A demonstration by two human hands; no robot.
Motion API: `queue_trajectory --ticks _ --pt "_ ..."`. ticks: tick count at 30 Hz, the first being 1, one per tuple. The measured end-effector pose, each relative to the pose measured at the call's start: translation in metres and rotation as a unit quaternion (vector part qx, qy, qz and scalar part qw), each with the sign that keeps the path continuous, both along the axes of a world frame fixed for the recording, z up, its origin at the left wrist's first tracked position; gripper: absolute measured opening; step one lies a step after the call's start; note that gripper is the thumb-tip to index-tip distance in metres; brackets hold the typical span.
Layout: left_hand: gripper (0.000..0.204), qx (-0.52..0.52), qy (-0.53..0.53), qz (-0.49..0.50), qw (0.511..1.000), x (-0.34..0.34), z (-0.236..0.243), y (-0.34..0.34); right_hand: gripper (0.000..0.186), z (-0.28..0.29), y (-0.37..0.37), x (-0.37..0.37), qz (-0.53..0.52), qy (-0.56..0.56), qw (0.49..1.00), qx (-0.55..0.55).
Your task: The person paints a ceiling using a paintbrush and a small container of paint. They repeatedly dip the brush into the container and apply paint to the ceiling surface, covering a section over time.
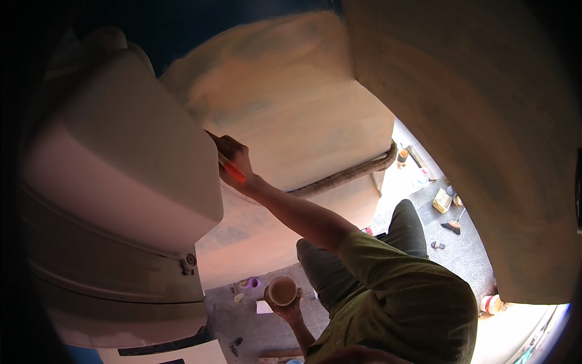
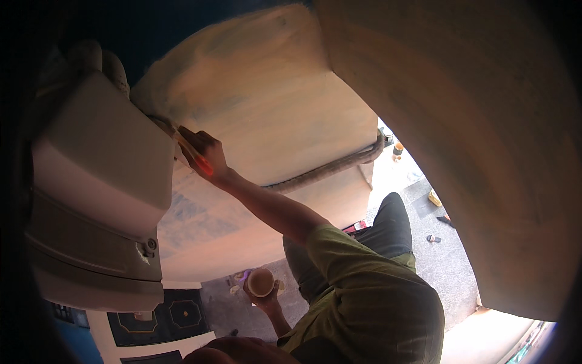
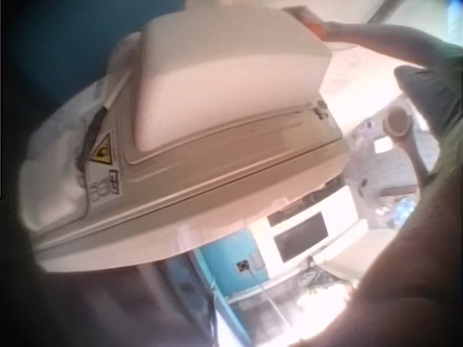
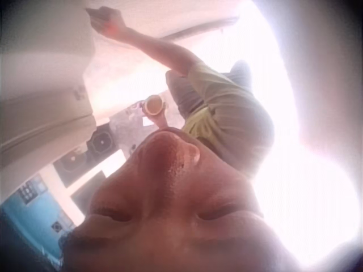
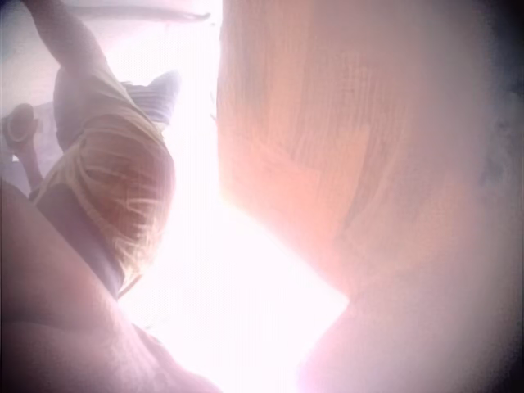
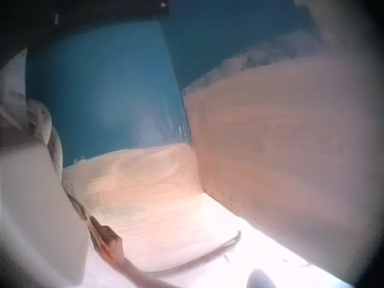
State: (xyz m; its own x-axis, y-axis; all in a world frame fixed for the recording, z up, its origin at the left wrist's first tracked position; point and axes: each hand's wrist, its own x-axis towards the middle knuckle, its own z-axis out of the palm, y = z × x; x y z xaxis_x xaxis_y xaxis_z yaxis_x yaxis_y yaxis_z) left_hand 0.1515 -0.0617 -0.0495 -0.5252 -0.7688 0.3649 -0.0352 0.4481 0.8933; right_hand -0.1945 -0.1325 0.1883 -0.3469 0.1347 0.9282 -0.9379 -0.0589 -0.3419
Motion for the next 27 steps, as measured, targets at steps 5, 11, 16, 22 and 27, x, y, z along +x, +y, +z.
queue_trajectory --ticks 5,11,16,22,27 --pt "0.088 -0.046 -0.010 0.029 0.998 -0.004 -0.003 -0.008 0.031 0.005 0.022 -0.033 0.009 -0.066 0.998 -0.016" --pt "0.086 -0.013 -0.009 0.002 1.000 0.008 0.006 -0.001 0.029 -0.030 0.131 -0.078 -0.176 -0.101 0.975 -0.092" --pt "0.086 -0.006 -0.010 -0.031 0.999 -0.005 0.008 0.001 0.029 -0.031 0.216 -0.073 -0.351 -0.132 0.925 -0.066" --pt "0.090 0.015 -0.023 -0.063 0.998 -0.004 0.005 0.000 0.028 -0.025 0.169 -0.050 -0.170 -0.084 0.975 -0.114" --pt "0.087 0.018 -0.026 -0.020 0.999 0.005 0.002 0.001 0.030 0.027 0.066 0.005 -0.014 -0.038 0.998 -0.045"
